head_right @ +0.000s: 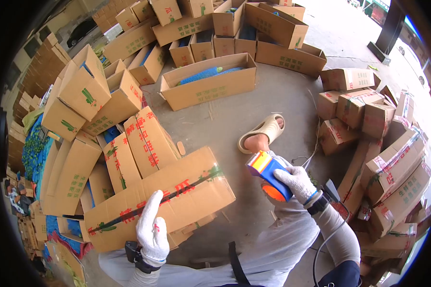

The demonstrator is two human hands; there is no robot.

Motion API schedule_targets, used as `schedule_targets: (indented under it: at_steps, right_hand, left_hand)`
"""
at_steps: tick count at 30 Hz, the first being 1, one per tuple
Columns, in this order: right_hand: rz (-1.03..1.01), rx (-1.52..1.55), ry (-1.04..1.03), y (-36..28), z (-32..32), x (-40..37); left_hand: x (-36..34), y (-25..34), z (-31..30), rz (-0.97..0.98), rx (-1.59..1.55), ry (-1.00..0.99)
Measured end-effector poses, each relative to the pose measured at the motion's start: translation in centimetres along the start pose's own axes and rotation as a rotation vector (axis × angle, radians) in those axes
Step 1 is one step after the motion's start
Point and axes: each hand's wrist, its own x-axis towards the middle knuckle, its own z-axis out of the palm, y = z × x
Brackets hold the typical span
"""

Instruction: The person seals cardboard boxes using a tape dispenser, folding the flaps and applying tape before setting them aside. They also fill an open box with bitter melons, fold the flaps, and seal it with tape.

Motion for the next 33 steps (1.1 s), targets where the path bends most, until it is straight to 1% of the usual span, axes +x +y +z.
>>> schedule_targets:
  at_steps: [1,2,4,5,6,7,8,9,10,11,14,15,18,19,22,23,24,26,28,29,30,32,33]
  right_hand:
    - [-0.063,0.186,-0.02,0.7,-0.6,-2.6]
    - [-0.127,0.372,-0.044,1.4,-0.9,-5.1]
    - [-0.204,0.541,0.02,1.3,0.6,-9.7]
    - [-0.267,0.572,-0.015,2.3,1.0,-10.9]
    - [-0.32,0.601,0.019,2.1,2.1,-12.2]
    - [-0.393,0.603,0.081,0.8,4.0,-13.2]
    - [-0.461,0.607,0.135,-0.1,5.3,-14.0]
    - [-0.305,0.651,0.068,2.3,5.0,-14.5]
    - [-0.355,0.601,0.034,4.1,5.0,-14.6]
    - [-0.351,0.613,0.034,4.0,5.6,-15.0]
    - [-0.364,0.614,0.065,4.2,7.0,-15.8]
    - [-0.371,0.609,0.078,4.2,7.5,-16.0]
    - [-0.337,0.465,0.153,3.6,8.2,-17.3]
    - [-0.34,0.404,0.192,3.3,8.5,-17.8]
    - [-0.318,0.295,0.127,2.6,8.5,-19.0]
    - [-0.307,0.28,0.084,1.4,8.7,-19.2]
    - [-0.272,0.149,0.054,1.3,8.5,-19.2]
    - [-0.088,0.288,-0.047,1.4,8.7,-19.7]
    - [-0.059,0.205,-0.123,3.8,8.9,-20.4]
    - [0.047,0.344,-0.14,4.9,9.0,-20.6]
    - [0.013,0.345,-0.117,5.4,9.4,-19.7]
    - [-0.038,0.337,-0.074,7.0,10.4,-17.6]
    - [0.056,0.326,-0.118,7.6,10.2,-16.1]
  left_hand:
    - [0.1,1.6,1.6,-0.067,-0.232,0.021]
    - [0.2,3.0,2.8,-0.095,-0.384,0.013]
    - [0.2,5.5,4.7,-0.126,-0.644,-0.068]
    - [0.3,6.4,5.5,-0.128,-0.723,-0.11]
    - [0.3,7.4,6.4,-0.147,-0.766,-0.164]
    - [0.1,7.5,7.6,-0.11,-0.767,-0.221]
    - [0.1,8.2,8.0,-0.183,-0.939,-0.271]
    - [0.4,8.8,8.3,-0.258,-1.104,-0.319]
    - [0.5,9.3,8.7,-0.338,-1.263,-0.365]
    - [0.3,9.4,9.5,-0.367,-1.458,-0.448]
    - [-0.1,10.1,10.4,-0.539,-1.733,-0.489]
    - [-0.2,10.3,10.3,-0.586,-1.788,-0.459]
    - [-0.2,10.1,9.6,-0.469,-1.443,-0.545]
    - [-0.2,10.6,9.5,-0.497,-1.389,-0.49]
    - [0.0,9.9,9.1,-0.304,-1.101,-0.601]
    - [-0.1,9.6,9.6,-0.323,-1.081,-0.568]
    - [0.3,9.1,9.7,-0.343,-1.081,-0.543]
    - [2.0,8.0,9.3,-0.395,-1.087,-0.49]
    - [9.0,6.2,5.9,-0.359,-1.059,-0.18]
    - [11.6,4.7,5.9,-0.171,-0.789,-0.219]
    - [13.4,2.7,6.7,0.009,-0.519,-0.254]
    - [14.6,-2.4,9.7,0.027,-0.068,-0.226]
    - [14.9,-3.2,10.3,0.039,0.16,-0.217]
